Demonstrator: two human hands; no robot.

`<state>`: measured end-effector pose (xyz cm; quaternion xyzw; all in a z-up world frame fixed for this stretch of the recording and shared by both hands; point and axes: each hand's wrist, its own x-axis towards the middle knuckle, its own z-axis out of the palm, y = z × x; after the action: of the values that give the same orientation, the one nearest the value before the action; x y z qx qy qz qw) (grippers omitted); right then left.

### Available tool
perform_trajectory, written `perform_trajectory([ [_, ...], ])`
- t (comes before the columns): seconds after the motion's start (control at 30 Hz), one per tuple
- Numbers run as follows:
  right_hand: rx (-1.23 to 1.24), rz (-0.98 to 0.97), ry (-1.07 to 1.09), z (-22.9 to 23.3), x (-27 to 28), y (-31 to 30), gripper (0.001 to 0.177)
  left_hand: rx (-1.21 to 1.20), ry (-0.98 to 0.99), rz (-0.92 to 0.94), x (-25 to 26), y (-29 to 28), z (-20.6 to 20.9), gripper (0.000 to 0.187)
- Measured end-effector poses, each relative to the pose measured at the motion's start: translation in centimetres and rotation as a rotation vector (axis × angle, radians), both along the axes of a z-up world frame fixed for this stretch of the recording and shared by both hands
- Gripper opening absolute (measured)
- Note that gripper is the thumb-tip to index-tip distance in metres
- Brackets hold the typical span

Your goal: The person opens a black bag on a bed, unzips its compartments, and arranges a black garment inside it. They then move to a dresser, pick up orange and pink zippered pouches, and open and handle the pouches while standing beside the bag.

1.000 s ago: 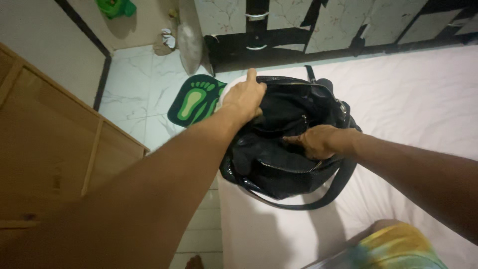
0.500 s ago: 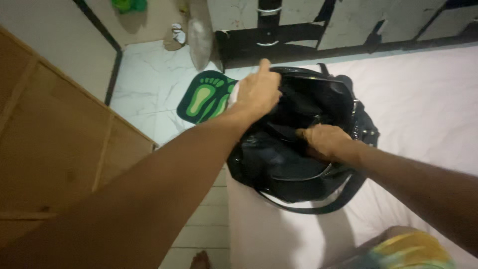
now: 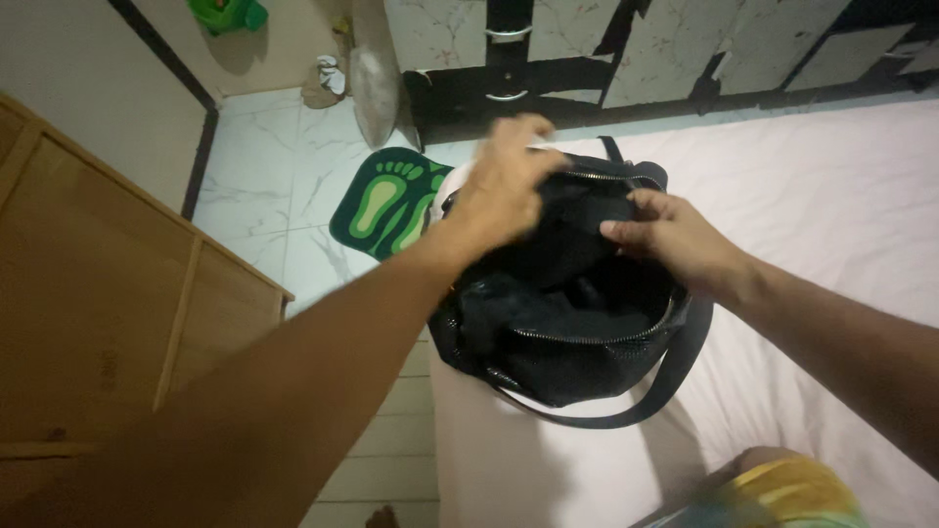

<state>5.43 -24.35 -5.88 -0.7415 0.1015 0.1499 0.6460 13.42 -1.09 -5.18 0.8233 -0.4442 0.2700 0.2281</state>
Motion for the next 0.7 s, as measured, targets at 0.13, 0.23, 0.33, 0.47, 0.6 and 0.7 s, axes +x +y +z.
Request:
perform_trajectory([
  [0.13,0.126,0.018,-0.072,0.8,0.5,1.3,0.021,0.118,0.562,-0.111,-2.0,-1.5,0.4,0.064],
  [0.23,-0.010,0.036,-0.136,0.8,0.1,0.7,0.037,0.253,0.675,0.161,-2.1,-1.2,0.6,0.058],
  [0.33,-0.427,0.298,-0.182,-0.4,-1.0,-1.2,0.038,0.221,0.604,0.311,-1.8,0.8,0.7,0.032],
  [0.47,-0.899,0.780,-0.339,-3.2,-2.7,-2.7,0.034,0.138,0.610,0.510,-1.8,3.1,1.2,0.030],
  [0.6,-1.055,0.859,-0.084,-4.8,-2.0,-2.0,0.046,0.080,0.651,0.612,-2.1,3.4,1.5,0.030],
  [0.7,-1.071,0.683,-0.003,-4.4,-0.4,-0.1,0.062,-0.067,0.735,0.645,-1.9,3.5,1.6,0.034],
])
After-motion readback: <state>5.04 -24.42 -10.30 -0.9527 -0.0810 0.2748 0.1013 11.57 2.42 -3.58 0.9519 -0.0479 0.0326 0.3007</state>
